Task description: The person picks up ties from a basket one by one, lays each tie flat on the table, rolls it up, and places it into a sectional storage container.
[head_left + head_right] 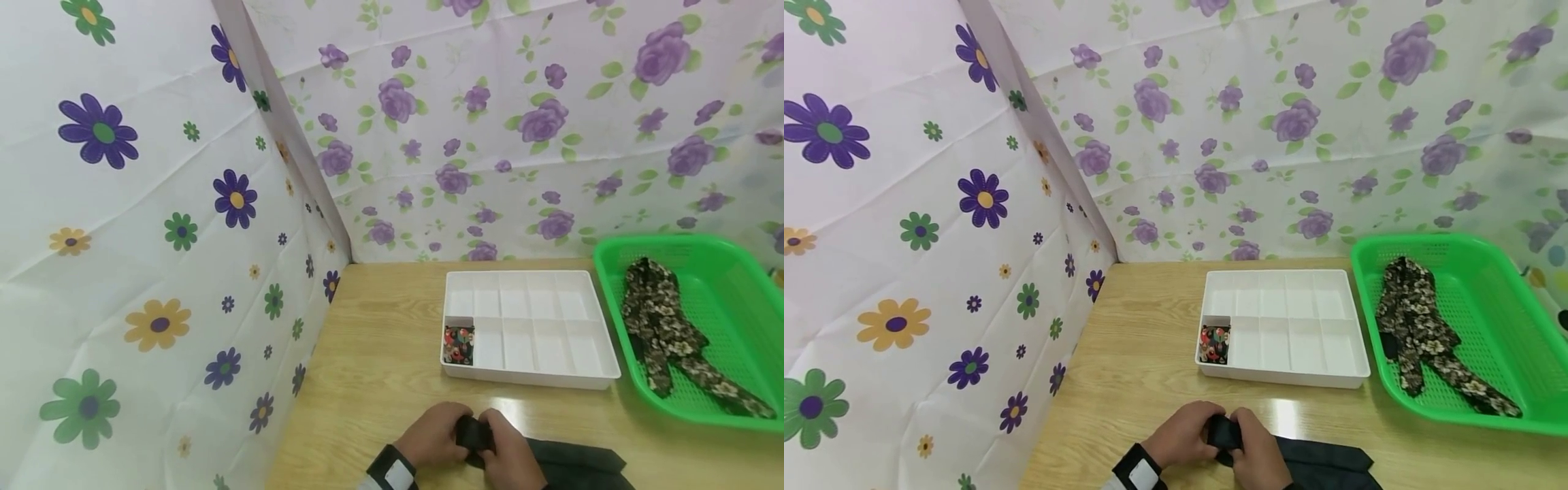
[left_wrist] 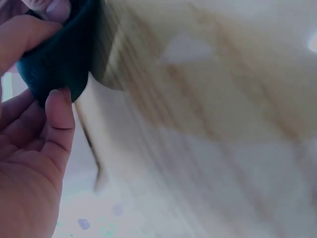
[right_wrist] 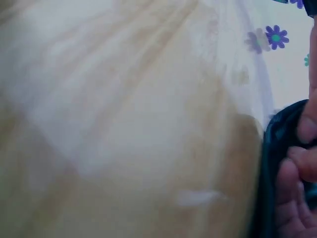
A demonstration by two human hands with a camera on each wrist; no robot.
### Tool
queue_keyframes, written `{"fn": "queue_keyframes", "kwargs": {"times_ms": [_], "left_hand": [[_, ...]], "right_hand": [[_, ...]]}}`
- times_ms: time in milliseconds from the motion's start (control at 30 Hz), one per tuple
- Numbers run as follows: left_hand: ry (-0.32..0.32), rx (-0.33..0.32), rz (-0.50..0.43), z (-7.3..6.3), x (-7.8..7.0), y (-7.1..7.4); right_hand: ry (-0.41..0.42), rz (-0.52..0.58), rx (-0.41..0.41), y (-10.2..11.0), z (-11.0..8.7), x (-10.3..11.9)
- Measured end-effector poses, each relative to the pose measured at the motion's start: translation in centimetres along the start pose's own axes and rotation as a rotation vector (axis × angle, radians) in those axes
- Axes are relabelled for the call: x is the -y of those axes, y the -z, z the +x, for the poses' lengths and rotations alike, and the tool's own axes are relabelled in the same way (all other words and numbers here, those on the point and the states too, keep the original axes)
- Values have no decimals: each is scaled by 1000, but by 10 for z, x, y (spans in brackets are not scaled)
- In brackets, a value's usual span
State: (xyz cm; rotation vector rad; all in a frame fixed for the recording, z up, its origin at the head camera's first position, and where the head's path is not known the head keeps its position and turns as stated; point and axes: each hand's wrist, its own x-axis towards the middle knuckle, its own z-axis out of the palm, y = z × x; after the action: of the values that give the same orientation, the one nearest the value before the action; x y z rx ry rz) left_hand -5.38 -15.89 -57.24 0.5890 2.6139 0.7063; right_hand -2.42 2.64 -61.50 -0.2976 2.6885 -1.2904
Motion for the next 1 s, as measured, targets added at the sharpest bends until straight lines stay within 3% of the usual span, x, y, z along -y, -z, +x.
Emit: {"fn": "queue_keyframes", "kwargs": {"times_ms": [133, 300, 500, 767, 1000], "left_hand": [[-18, 8, 84, 3, -6, 3], [-12, 20, 114, 4, -8, 3], [12, 2, 6, 3, 1, -3], [5, -12, -29, 2, 4, -6], [40, -12, -154, -1, 6, -5]], "right_hand": [[32, -34, 38, 5, 1, 7], [23, -42, 37, 5, 1, 10], [-12, 102, 17, 1, -1, 0], [12, -30, 95, 11, 4, 17], [8, 155, -4, -1, 2, -4]]}}
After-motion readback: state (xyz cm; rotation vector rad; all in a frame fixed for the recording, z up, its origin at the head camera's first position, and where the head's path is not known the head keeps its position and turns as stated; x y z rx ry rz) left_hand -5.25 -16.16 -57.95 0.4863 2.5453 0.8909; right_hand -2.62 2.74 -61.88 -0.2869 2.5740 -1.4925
